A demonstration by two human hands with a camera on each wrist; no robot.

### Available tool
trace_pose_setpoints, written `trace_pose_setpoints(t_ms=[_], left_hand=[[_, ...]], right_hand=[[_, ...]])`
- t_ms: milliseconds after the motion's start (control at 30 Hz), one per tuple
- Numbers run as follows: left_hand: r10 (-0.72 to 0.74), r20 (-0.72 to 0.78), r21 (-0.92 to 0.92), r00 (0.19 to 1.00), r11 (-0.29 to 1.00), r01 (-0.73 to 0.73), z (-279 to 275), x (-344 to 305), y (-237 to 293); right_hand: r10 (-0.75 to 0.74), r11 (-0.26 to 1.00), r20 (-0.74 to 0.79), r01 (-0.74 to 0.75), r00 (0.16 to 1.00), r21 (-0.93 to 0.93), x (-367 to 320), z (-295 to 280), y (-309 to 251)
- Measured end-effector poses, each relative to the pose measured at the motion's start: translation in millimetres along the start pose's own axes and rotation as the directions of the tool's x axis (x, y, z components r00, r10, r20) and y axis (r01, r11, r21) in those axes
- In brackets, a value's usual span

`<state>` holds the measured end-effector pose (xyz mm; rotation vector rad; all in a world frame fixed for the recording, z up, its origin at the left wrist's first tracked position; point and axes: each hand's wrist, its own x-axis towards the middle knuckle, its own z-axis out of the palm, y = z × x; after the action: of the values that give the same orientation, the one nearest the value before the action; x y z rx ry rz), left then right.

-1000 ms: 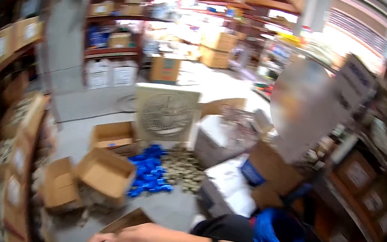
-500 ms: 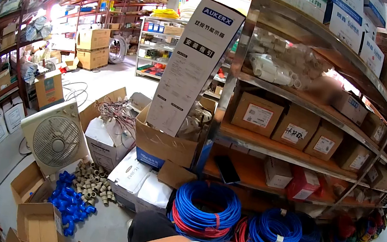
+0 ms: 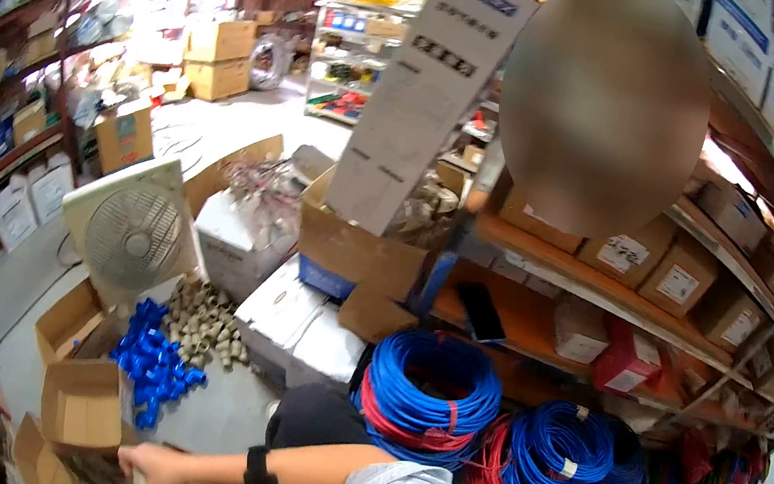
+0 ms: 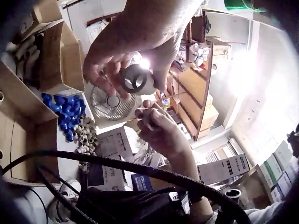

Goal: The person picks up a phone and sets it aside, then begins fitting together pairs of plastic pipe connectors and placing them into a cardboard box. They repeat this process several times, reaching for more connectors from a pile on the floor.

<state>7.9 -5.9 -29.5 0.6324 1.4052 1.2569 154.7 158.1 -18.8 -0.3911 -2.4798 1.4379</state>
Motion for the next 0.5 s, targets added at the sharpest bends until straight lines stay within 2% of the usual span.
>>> trace_pose_setpoints(t_ms=[33, 67, 100, 133, 167, 200, 233, 267, 300, 333, 367, 400, 433, 467, 500], left_hand=[[0.242, 0.103, 0.352, 0.965, 0.898, -0.263, -1.7, 2.4, -1.1], [0.394, 0.268, 0.63, 0.879, 0.619, -0.469, -2.3, 6.8, 0.9], [-0.156, -0.081, 0.014, 0.984, 0.987, 0.157, -14.8, 26.2, -3.2], [0.155, -0.076, -0.038, 0.985, 0.987, -0.159, -15.1, 41.3, -26.5], [0.026, -0.196, -0.04, 0.98, 0.999, -0.034, 0.3, 34.5, -5.3], [0.075, -0.144, -0.084, 0.987, 0.993, -0.088, -5.8, 47.6, -12.7], [0.079, -0.174, -0.08, 0.982, 0.992, -0.095, -13.0, 56.8, -22.6], [0.13, -0.199, -0.067, 0.971, 0.987, -0.145, -18.3, 68.3, -35.1], [0.101, -0.307, 0.096, 0.946, 0.993, -0.075, -32.7, 83.9, -54.0], [0.101, -0.361, 0.144, 0.927, 0.988, -0.052, -28.7, 86.3, -56.2], [0.058, -0.43, 0.163, 0.901, 0.987, 0.014, -26.8, 90.7, -61.9], [0.198, -0.394, 0.204, 0.897, 0.971, -0.124, -44.4, 107.8, -97.8], [0.216, -0.399, 0.259, 0.891, 0.959, -0.117, -45.6, 111.1, -109.2], [0.276, -0.365, 0.259, 0.889, 0.948, -0.188, -51.5, 118.8, -130.8], [0.229, -0.387, 0.287, 0.893, 0.951, -0.119, -47.1, 116.3, -134.4]], right_hand=[[0.062, 0.998, -0.01, -0.061, 0.998, 0.006, 7.7, 4.9, 10.4], [0.118, 0.993, -0.004, -0.118, 0.993, 0.016, 15.8, 12.3, 31.9], [0.17, 0.983, 0.04, -0.172, 0.985, 0.062, 21.3, 10.9, 40.4], [0.268, 0.954, 0.132, -0.282, 0.954, 0.1, 23.0, 10.4, 48.4], [0.418, 0.866, 0.304, -0.477, 0.856, 0.153, 24.5, 2.6, 50.5], [0.45, 0.849, 0.317, -0.51, 0.834, 0.136, 26.4, 0.5, 56.6], [0.495, 0.821, 0.31, -0.553, 0.812, 0.139, 28.5, 3.0, 69.2], [0.478, 0.797, 0.384, -0.574, 0.79, 0.189, 37.0, 11.1, 94.5], [0.574, 0.747, 0.352, -0.649, 0.739, 0.143, 40.4, 16.1, 100.5], [0.604, 0.74, 0.323, -0.663, 0.729, 0.113, 49.4, 27.7, 125.1], [0.631, 0.682, 0.326, -0.703, 0.704, 0.2, 44.3, 20.5, 102.1], [0.597, 0.694, 0.377, -0.692, 0.708, 0.201, 50.2, 28.7, 129.1], [0.622, 0.658, 0.355, -0.711, 0.698, 0.246, 50.0, 39.1, 147.3], [0.617, 0.628, 0.347, -0.708, 0.706, 0.322, 47.6, 45.9, 155.4], [0.636, 0.605, 0.304, -0.703, 0.709, 0.375, 45.6, 55.8, 166.3]])
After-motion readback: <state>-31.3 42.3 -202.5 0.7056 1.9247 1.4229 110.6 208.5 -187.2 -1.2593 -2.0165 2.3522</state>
